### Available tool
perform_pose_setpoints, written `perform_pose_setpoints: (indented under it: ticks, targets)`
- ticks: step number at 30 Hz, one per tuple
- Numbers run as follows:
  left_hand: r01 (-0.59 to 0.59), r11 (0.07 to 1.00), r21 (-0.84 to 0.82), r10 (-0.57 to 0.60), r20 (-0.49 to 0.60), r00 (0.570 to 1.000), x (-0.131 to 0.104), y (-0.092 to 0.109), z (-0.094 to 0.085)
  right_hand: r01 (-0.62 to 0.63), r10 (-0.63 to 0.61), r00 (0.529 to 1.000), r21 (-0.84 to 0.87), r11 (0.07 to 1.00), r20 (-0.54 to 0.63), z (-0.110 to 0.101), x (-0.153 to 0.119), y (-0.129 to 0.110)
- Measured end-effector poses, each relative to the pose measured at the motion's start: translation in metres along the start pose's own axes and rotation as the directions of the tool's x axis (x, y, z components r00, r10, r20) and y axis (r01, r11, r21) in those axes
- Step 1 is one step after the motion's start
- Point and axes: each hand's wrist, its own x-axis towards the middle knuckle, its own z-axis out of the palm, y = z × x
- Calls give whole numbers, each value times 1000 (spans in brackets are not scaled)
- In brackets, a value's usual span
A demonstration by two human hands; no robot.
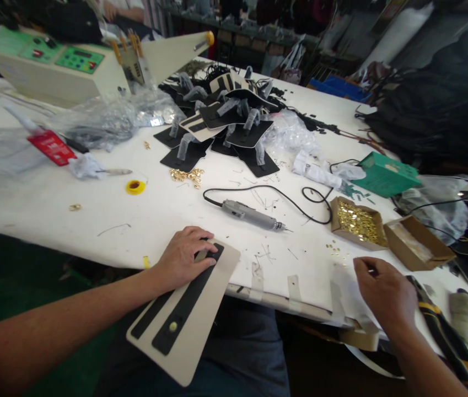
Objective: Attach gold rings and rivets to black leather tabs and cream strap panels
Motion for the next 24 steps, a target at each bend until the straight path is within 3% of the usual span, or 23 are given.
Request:
perform_pose_setpoints:
  ticks: [2,4,6,8,10,12,17,24]
  targets:
    - [-7,1000,-2,7,5,1000,0,0,0,13,-25,998,224,974,53,-7,-25,-35]
    - [-9,1000,-2,9,5,1000,1,-1,-1,110,-199,965,425,898,171,-8,-57,-81]
    - [-7,1000,3,7,3,1000,1,-2,0,240,-466,840,580,778,277,-1,-89,-131]
    - [-8,1000,7,8,3,1000,0,-3,0,353,-635,725,649,674,265,11,-113,-173]
    - [-17,1000,8,17,6,1000,0,-3,0,430,-721,647,661,615,249,24,-126,-203]
    - [-24,1000,7,24,8,1000,-1,-4,-1,475,-757,604,650,593,249,34,-131,-219]
    - [-33,999,-5,33,6,999,-2,-4,-3,522,-765,594,604,602,249,44,-134,-228]
    - [-35,999,-32,35,13,999,-2,-5,-6,513,-699,660,514,688,276,44,-139,-234]
